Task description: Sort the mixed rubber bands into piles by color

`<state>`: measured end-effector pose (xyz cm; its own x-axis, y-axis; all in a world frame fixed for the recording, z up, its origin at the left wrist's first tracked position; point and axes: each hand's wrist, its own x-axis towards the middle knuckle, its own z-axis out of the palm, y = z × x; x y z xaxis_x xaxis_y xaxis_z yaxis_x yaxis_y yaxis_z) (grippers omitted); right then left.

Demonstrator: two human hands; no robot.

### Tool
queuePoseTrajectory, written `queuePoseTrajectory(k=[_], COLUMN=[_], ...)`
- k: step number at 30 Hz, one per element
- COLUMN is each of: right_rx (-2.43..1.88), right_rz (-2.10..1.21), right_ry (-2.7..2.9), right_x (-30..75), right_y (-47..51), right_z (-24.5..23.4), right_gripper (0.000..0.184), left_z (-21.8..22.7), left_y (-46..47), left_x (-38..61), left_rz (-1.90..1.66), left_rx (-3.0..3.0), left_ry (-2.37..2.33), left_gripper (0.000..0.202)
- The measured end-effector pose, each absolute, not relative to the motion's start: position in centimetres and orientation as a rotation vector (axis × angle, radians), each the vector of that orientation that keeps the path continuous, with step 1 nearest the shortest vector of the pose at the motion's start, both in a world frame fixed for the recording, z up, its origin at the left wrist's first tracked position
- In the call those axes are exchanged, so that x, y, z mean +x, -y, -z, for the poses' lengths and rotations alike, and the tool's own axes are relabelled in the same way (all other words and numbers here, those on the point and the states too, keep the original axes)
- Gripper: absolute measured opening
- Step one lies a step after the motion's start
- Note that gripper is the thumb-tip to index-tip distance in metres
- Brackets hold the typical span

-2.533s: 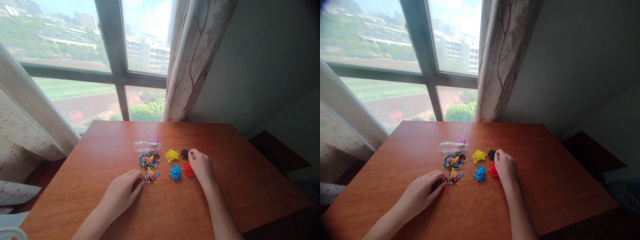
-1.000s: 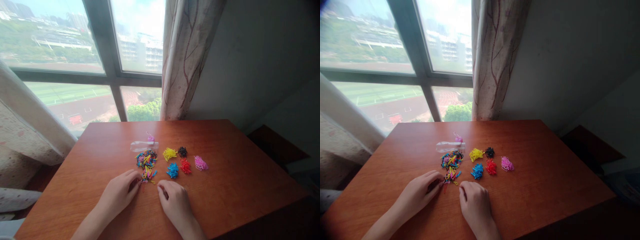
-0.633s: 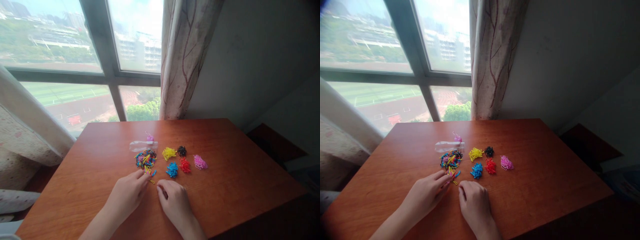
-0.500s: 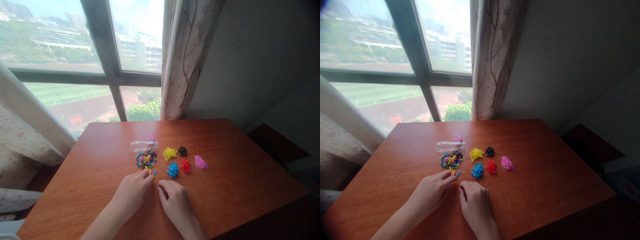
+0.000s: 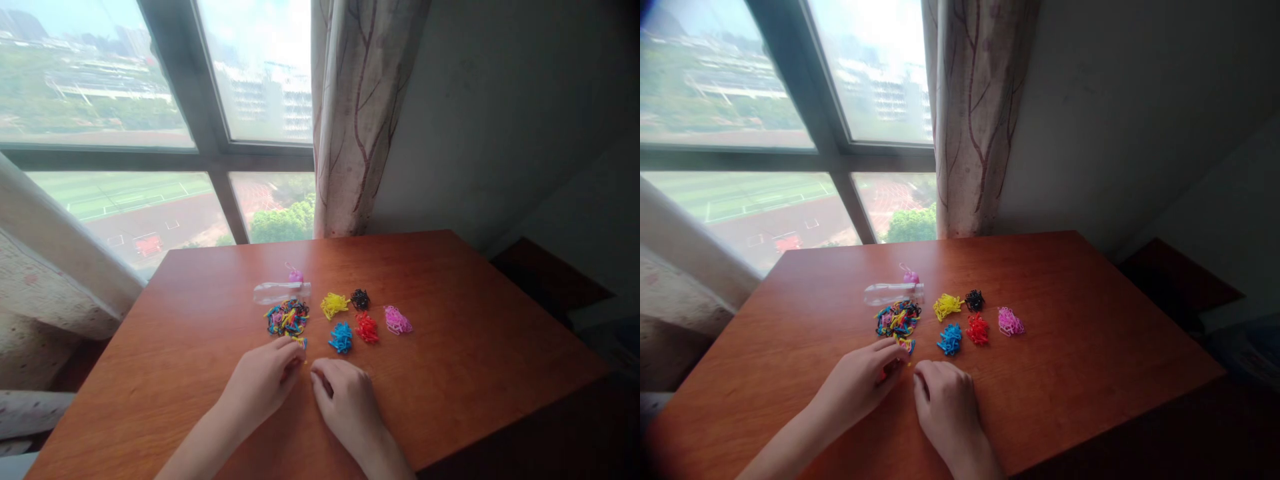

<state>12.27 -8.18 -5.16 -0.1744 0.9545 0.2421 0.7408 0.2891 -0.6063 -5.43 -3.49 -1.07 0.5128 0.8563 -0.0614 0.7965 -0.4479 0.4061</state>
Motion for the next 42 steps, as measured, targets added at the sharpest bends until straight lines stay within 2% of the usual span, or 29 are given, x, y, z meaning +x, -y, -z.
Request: queuePoseTrajectory(k=[5, 9, 19, 31, 42], right_rx=[-1.528, -1.53, -1.53, -1.533, -1.63], right_rz=[-0.49, -0.501, -0.498, -0.517, -0.37], right_ry=[1.974, 1.957, 1.956, 1.967, 2.017], right_x=[12.3, 12.3, 12.2, 12.3, 11.5], right_y=[8.2, 8.2, 8.4, 8.4, 7.9], right_z=[5.0, 5.0, 4.9, 4.9, 4.6], right_gripper=[0.016, 0.017, 0.018, 0.017, 0.013], left_z=[-0.6, -1.6, -0.1, -1.5, 1.2], left_y=[1.8, -1.0, -4.8, -2.7, 3.0], left_x=[-5.0, -2.9, 0.7, -3.7, -9.0], left_rz=[-0.341, -0.264, -0.218, -0.32, -0.398], left_rx=[2.308, 2.526, 2.628, 2.533, 2.229], left_ry=[-1.368, -1.4, -1.349, -1.442, -1.515], left_gripper=[0.018, 0.019, 0.021, 0.019, 0.021])
